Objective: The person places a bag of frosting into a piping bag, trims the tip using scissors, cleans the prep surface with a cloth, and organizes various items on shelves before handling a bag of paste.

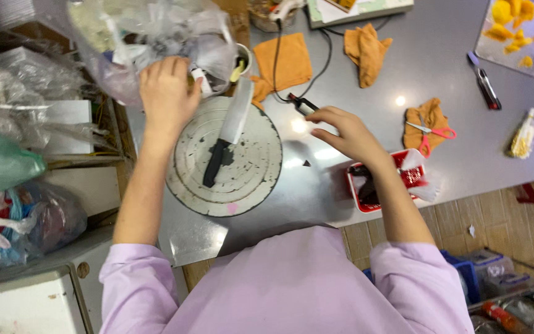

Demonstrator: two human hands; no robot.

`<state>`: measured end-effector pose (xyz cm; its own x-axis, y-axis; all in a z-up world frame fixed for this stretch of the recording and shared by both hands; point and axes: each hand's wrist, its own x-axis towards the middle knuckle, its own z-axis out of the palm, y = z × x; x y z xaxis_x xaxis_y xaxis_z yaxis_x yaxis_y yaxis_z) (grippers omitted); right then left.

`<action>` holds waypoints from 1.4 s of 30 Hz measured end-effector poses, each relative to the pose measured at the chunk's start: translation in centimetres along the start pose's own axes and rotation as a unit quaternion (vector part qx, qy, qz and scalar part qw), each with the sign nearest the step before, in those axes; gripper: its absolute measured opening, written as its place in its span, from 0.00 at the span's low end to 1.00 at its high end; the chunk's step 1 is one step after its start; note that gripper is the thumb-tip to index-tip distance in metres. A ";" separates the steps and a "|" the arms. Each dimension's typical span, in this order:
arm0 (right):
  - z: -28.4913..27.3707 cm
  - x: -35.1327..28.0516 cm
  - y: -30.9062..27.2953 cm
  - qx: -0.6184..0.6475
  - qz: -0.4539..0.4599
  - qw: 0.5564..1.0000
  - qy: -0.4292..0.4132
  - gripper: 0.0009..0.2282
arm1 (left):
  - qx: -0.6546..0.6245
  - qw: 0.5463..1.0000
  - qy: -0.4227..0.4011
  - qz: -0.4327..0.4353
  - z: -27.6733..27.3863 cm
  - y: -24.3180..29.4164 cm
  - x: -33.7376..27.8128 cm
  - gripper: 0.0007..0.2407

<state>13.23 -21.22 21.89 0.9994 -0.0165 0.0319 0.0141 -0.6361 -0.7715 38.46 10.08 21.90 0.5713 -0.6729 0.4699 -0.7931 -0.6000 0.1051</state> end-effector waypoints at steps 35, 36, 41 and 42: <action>-14.3 -20.8 37.6 -0.148 0.198 0.962 0.116 0.19 | -0.125 0.958 -0.258 -0.012 33.1 37.9 4.1 0.11; -15.1 -20.7 38.1 -0.151 0.207 0.957 0.137 0.17 | -0.155 0.940 -0.300 -0.045 32.5 37.8 3.9 0.11; -17.9 -19.4 39.0 -0.104 0.203 0.939 0.258 0.17 | -0.286 0.860 -0.407 -0.111 31.9 35.0 5.2 0.13; -18.4 -19.2 38.8 -0.094 0.200 0.939 0.262 0.17 | -0.300 0.853 -0.414 -0.108 31.9 34.7 5.4 0.14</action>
<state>-6.01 -59.75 3.07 0.7689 -0.6300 0.1092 -0.4149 -0.6215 -0.6645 20.76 -28.13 0.10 0.4746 -0.7982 -0.3711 -0.4733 -0.5868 0.6570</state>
